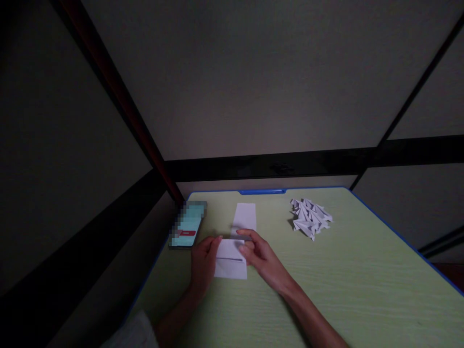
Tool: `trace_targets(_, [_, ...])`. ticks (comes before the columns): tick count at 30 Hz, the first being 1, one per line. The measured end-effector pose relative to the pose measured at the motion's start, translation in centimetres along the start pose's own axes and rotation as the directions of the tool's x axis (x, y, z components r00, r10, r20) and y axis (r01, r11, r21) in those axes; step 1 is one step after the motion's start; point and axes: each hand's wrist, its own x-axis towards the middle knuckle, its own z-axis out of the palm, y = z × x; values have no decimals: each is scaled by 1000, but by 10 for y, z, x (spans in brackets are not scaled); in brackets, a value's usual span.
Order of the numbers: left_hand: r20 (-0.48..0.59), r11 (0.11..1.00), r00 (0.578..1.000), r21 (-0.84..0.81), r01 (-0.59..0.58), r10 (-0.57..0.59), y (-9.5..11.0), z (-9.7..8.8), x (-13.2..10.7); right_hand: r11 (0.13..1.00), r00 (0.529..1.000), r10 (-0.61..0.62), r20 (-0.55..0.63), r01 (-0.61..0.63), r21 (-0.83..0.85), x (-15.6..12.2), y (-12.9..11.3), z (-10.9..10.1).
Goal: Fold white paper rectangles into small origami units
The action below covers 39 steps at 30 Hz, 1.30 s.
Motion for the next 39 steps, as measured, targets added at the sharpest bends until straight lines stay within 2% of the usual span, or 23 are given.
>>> trace_targets(2, [-18,997,999,-64,38,-39,-1,0,2,1000,1000,5,6,-5,30,0,2,4])
trace_targets(4, [5,988,998,-145,55,-55,-1,0,5,999,997,7,-74,-4,39,1,4,6])
trace_targets(7, [83,979,996,-204,-10,27,1,-2,8,998,992,-4,-124,11,59,3,5,3])
trace_targets(11, [196,983,966,-104,-152,171,5,-4,6,998,989,-22,-148,31,61,4,3,-1])
trace_targets(14, [302,978,931,-36,-204,205,6,-3,0,999,975,-20,-220,28,32,5,4,-3])
trace_targets(17, [374,978,906,-13,-208,198,7,1,-5,999,979,-8,-202,16,37,4,3,-4])
trace_targets(19, [409,987,899,-46,-151,156,7,2,-5,998,988,-6,-155,15,53,3,2,-4])
trace_targets(22, [413,995,911,-96,18,23,5,0,1,998,990,-2,-141,10,58,3,1,-5])
trace_targets(25, [298,977,944,-114,183,-142,3,-4,9,999,985,14,-171,-8,37,3,2,-7])
trace_targets(28, [239,962,953,-153,227,-187,4,-6,13,998,994,62,-91,-60,23,3,3,-7])
trace_targets(31, [284,968,943,-127,217,-174,8,-5,10,995,994,103,-34,-103,-1,3,6,-5])
trace_targets(34, [337,957,925,-160,242,-178,10,-1,6,994,986,98,-136,-103,-34,4,10,-3])
trace_targets(37, [365,893,903,-292,344,-228,7,3,5,998,957,52,-284,-63,-28,6,13,-3])
trace_targets(39, [362,860,900,-348,372,-243,4,4,5,999,951,33,-307,-41,-20,6,15,-3])
